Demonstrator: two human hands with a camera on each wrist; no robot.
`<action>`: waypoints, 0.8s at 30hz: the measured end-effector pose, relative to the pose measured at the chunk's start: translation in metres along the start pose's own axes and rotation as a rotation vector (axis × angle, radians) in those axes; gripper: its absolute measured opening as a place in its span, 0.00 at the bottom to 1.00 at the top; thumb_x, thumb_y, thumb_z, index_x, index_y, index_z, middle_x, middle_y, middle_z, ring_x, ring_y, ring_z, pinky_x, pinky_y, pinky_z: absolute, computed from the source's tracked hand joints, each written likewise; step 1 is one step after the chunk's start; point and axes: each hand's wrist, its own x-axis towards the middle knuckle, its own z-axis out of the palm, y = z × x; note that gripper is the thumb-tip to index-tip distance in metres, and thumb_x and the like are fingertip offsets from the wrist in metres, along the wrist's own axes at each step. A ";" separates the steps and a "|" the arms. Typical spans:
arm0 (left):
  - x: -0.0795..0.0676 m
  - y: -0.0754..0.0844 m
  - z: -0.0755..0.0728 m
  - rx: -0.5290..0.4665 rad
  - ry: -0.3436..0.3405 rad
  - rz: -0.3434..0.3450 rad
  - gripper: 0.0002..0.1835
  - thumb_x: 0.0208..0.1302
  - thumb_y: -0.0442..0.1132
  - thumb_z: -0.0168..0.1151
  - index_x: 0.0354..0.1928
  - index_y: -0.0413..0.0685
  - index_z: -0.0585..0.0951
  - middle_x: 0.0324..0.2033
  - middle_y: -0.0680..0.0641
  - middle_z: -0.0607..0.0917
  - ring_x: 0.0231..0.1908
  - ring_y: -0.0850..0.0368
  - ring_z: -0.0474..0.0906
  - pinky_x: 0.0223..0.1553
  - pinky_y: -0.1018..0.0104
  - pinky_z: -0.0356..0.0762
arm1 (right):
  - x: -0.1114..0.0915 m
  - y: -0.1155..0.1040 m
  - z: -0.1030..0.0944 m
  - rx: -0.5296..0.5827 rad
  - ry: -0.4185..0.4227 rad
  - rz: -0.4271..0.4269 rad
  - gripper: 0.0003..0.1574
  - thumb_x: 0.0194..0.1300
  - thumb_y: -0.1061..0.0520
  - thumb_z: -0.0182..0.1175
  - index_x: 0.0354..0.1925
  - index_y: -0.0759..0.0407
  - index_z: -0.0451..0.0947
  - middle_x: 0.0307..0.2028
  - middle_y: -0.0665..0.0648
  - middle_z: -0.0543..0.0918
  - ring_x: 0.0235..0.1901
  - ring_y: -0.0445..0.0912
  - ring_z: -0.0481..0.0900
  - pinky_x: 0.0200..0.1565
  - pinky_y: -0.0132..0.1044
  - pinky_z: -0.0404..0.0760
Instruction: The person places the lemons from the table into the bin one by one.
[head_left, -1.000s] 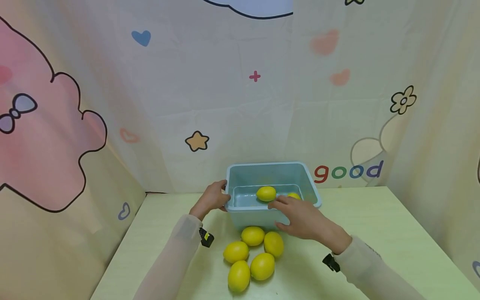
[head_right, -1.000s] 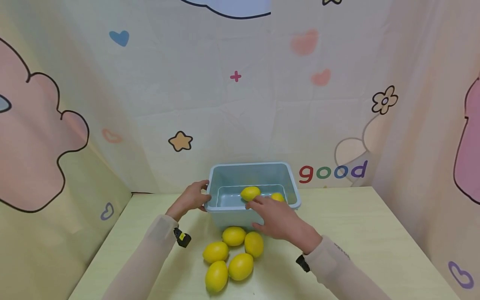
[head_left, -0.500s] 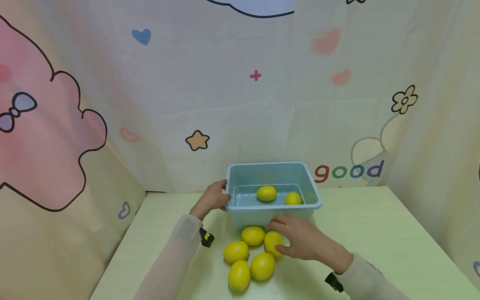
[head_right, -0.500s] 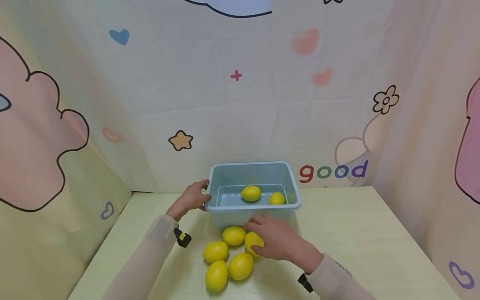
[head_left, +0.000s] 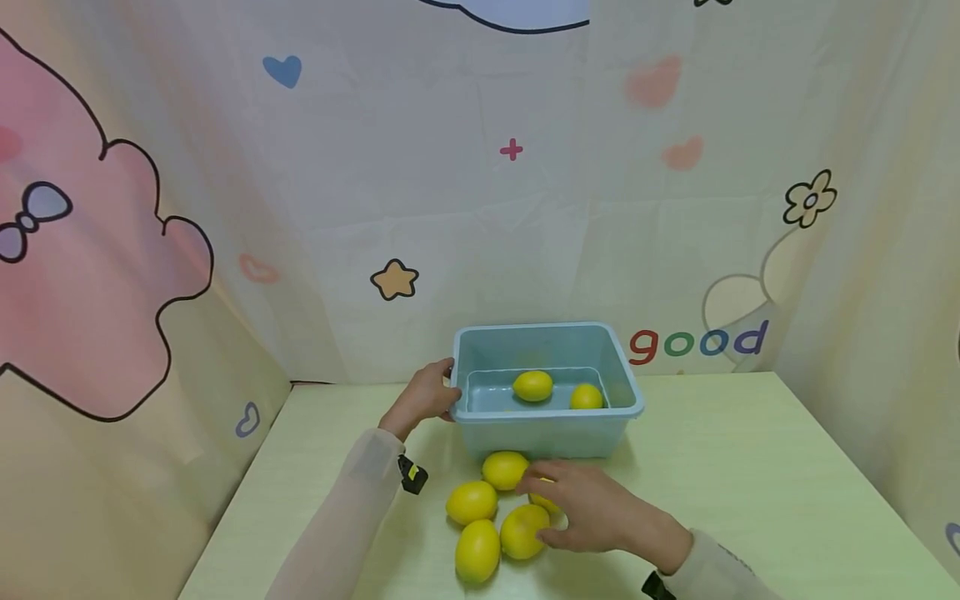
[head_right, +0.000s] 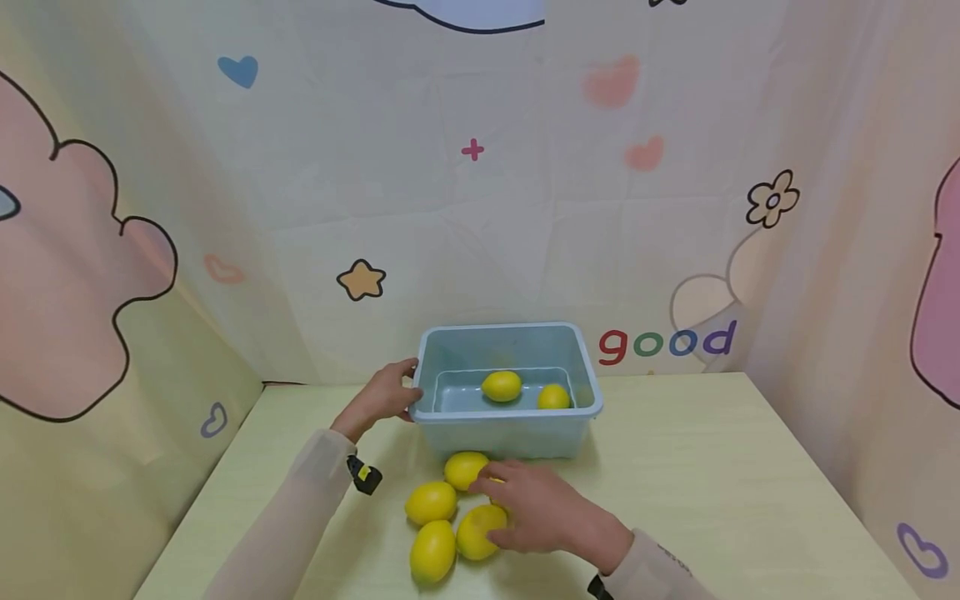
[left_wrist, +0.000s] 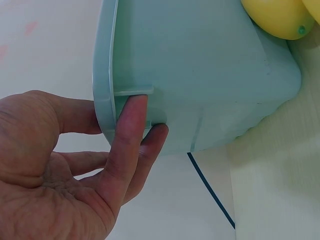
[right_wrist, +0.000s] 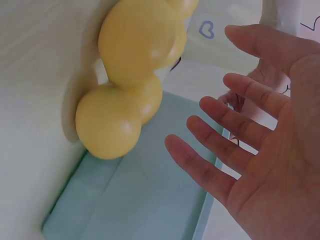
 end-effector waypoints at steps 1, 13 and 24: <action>0.000 0.000 0.000 -0.002 0.000 -0.001 0.28 0.63 0.30 0.56 0.66 0.43 0.69 0.57 0.35 0.77 0.37 0.51 0.82 0.29 0.60 0.88 | 0.001 -0.001 0.002 0.006 -0.016 0.001 0.30 0.58 0.43 0.69 0.58 0.44 0.75 0.56 0.46 0.78 0.53 0.44 0.77 0.54 0.42 0.82; 0.000 -0.001 0.000 -0.009 0.003 -0.001 0.27 0.63 0.30 0.56 0.66 0.44 0.70 0.57 0.34 0.77 0.37 0.50 0.82 0.27 0.61 0.87 | 0.008 -0.011 0.022 0.080 -0.110 0.031 0.31 0.57 0.43 0.69 0.59 0.38 0.74 0.58 0.45 0.76 0.55 0.44 0.74 0.47 0.43 0.84; 0.000 -0.001 0.000 -0.008 0.007 -0.012 0.27 0.65 0.30 0.56 0.67 0.45 0.69 0.58 0.34 0.76 0.37 0.51 0.82 0.28 0.62 0.87 | 0.015 -0.016 0.035 0.043 -0.096 -0.064 0.29 0.57 0.46 0.69 0.57 0.41 0.75 0.57 0.47 0.76 0.54 0.44 0.74 0.51 0.38 0.82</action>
